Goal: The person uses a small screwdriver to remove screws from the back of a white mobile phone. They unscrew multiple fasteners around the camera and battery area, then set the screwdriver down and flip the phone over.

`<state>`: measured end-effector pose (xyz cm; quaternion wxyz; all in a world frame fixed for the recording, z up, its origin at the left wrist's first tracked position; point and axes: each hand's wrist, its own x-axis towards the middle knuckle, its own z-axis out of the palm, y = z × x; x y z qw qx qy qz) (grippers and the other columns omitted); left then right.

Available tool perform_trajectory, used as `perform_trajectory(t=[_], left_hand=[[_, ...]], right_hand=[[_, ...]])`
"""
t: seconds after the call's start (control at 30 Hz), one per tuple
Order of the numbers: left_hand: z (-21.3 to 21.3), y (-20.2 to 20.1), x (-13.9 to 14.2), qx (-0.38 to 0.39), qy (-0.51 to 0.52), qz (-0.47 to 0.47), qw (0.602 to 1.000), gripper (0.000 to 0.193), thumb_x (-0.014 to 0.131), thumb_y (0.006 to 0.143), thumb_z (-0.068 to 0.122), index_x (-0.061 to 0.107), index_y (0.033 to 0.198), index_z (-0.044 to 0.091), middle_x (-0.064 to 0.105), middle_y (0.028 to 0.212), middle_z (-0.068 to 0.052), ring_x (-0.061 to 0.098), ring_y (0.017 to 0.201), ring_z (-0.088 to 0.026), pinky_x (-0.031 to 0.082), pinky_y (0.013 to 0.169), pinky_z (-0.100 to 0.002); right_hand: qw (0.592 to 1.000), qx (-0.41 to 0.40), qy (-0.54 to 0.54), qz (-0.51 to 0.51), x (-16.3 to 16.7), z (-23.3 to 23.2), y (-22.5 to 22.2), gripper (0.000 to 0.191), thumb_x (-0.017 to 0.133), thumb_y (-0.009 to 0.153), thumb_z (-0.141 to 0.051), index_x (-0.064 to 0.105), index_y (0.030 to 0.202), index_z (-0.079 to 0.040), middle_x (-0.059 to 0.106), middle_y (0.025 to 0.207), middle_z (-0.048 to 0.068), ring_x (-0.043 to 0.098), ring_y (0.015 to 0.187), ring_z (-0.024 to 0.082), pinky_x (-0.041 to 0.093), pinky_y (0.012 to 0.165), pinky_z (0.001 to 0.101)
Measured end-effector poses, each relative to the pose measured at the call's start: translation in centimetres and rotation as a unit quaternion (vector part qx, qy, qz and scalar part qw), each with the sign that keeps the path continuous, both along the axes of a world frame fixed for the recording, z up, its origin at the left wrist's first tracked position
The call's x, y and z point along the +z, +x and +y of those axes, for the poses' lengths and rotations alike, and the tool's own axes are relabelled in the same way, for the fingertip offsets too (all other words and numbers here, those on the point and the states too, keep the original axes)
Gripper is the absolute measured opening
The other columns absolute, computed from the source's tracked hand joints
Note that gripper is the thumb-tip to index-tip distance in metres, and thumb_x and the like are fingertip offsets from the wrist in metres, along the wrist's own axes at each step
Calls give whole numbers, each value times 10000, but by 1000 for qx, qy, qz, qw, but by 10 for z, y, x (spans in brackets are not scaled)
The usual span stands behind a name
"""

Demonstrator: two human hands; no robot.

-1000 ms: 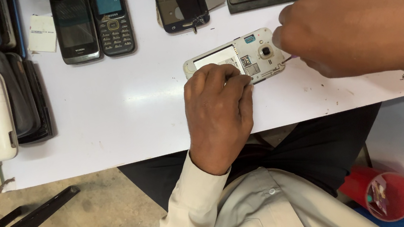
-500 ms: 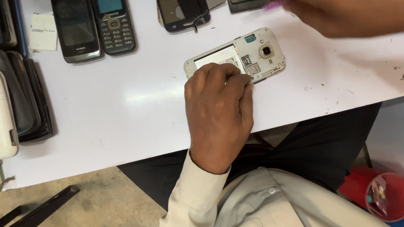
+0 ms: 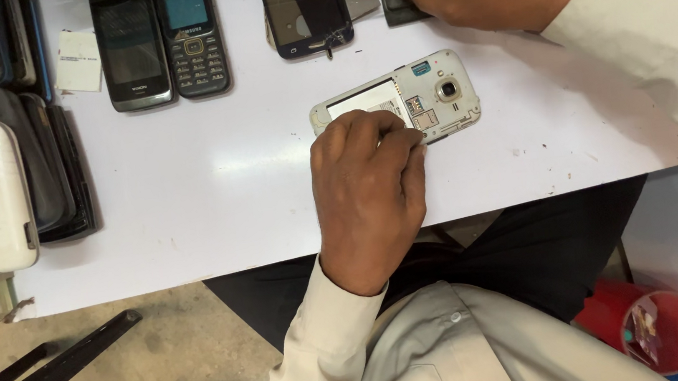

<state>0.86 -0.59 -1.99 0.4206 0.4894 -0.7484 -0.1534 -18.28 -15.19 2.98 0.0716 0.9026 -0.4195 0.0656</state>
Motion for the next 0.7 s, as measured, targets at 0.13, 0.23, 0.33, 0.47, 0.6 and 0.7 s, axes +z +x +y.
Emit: perform_trajectory(t=[0.13,0.23,0.33,0.47,0.6,0.7], left_hand=[[-3,2,-2,-1,0,2,1000,100,744,905,45,739,1005,41,665,1097,-71,582,1120,-283,432,1008,-428],[-5,3,-4,0,1,0,1000,106,748,904,48,738,1009,42,666,1099,-72,581,1122,-285,430,1007,-428],[-6,5,-5,1,-2,4,1000,105,750,909,51,735,1013,45,665,1103,-68,580,1136,-286,430,1024,-429],[-5,6,-6,-1,0,5,1000,104,748,909,49,735,1013,43,667,1102,-69,581,1133,-286,430,1017,-427],[-3,7,-4,-2,-2,5,1000,102,748,908,49,735,1009,46,667,1098,-68,580,1124,-285,430,1012,-425],[-2,8,-3,-6,-1,9,1000,110,744,907,49,733,1016,47,659,1101,-73,576,1130,-290,430,1016,-429]], right_hand=[[1000,-10,19,-4,-7,-7,7,188,702,1036,-208,762,1108,-45,691,674,122,616,452,220,518,433,351],[1000,13,-4,6,-12,-12,11,181,719,1003,-207,771,1089,-56,694,672,114,616,450,211,524,437,345],[998,38,-39,13,-14,-14,12,164,727,981,-185,771,1060,-48,688,652,109,612,443,198,515,419,326],[998,41,-30,40,-13,-17,16,139,702,992,-154,755,977,-27,650,589,109,574,401,187,480,381,315],[997,26,9,68,-4,-16,17,237,648,1033,-165,729,867,-16,610,532,101,539,369,177,449,370,307],[990,-42,94,93,5,-8,10,300,587,1071,-201,729,875,-23,610,520,117,550,374,204,451,374,337]])
